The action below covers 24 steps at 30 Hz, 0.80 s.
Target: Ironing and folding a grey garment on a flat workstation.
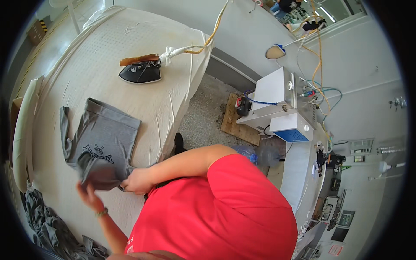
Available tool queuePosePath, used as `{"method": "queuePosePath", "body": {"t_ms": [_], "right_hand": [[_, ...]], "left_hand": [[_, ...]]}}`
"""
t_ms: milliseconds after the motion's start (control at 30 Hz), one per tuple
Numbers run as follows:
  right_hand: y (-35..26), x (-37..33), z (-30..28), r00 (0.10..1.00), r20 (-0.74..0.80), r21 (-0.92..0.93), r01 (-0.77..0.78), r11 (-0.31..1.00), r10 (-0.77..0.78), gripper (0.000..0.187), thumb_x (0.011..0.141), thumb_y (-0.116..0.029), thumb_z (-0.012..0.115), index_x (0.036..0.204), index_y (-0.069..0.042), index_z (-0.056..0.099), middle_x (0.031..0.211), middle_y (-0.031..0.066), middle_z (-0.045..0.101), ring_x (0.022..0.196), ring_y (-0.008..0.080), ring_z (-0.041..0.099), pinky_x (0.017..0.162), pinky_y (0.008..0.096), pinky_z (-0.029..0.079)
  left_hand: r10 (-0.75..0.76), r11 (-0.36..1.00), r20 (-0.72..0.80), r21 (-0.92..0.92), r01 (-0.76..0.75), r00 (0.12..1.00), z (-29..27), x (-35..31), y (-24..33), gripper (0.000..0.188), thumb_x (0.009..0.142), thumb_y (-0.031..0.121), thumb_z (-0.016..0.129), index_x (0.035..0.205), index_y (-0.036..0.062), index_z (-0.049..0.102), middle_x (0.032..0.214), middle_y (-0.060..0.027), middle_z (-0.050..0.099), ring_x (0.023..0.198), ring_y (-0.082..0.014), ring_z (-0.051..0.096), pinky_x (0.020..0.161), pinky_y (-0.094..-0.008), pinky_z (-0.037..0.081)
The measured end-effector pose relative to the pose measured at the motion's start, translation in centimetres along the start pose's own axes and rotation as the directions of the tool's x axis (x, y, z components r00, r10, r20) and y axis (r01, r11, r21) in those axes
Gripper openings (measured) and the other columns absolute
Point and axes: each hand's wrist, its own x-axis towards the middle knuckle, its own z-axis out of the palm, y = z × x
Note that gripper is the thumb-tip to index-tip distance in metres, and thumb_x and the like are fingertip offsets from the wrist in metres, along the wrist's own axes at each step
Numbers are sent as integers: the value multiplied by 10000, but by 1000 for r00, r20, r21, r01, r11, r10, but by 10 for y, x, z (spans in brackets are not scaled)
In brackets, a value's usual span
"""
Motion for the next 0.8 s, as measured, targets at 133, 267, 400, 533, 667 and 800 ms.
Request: {"method": "queuePosePath", "body": {"t_ms": [133, 267, 400, 533, 667, 800], "right_hand": [[92, -18, -76, 880, -420, -228, 136, 964, -223, 102, 799, -188, 669, 782, -92, 638, 880, 86, 662, 817, 286, 674, 739, 432, 551], [209, -29, -190, 781, -615, -472, -470, 746, 103, 431, 869, -220, 666, 1242, -14, 598, 1322, 204, 600, 1267, 364, 553, 1102, 526, 410], [279, -15, -231, 699, -624, -388, -665, 638, 349, 758, 941, -352, 696, 1544, -6, 393, 1600, 192, 414, 1497, 363, 384, 1251, 567, 252], [307, -22, -234, 744, -446, -440, -666, 602, 498, 880, 940, -437, 711, 1609, -20, 320, 1646, 153, 383, 1517, 310, 377, 1248, 536, 260], [321, -44, -238, 777, -497, -468, -615, 635, 386, 884, 947, -383, 701, 1635, -52, 255, 1624, 141, 399, 1522, 303, 356, 1269, 528, 228], [310, -50, -240, 782, -582, -371, -501, 782, 225, 731, 942, -302, 705, 1559, -57, 400, 1554, 145, 477, 1475, 333, 408, 1243, 532, 279]], "left_hand": [[-114, 978, -763, 25, 205, 636, -56, -61, 15, 448, 1061, 203, 586, 1403, -75, 508, 1463, -228, 563, 1241, -263, 619, 1046, -414, 512], [-744, 667, -618, -711, 224, 253, -37, -158, -7, 572, 1072, 350, 583, 1461, -52, 467, 1511, -222, 533, 1302, -349, 599, 1073, -442, 529], [-760, 644, -416, -581, 497, 499, 122, -196, -5, 454, 1061, 405, 604, 1394, 97, 588, 1330, -128, 663, 1186, -275, 645, 984, -472, 544], [-445, 827, -514, 78, 556, 733, 165, -181, -36, 179, 968, 203, 706, 981, 25, 685, 985, -70, 685, 797, -164, 606, 645, -390, 539], [-634, 773, -668, -525, 357, 390, 167, -187, -12, 218, 920, 162, 732, 1062, 18, 653, 813, 13, 611, 714, -133, 560, 621, -362, 503], [-334, 662, -726, 274, 698, 601, 165, -197, 19, 289, 912, 193, 760, 1126, 37, 645, 808, 13, 635, 731, -168, 614, 653, -368, 521]]}}
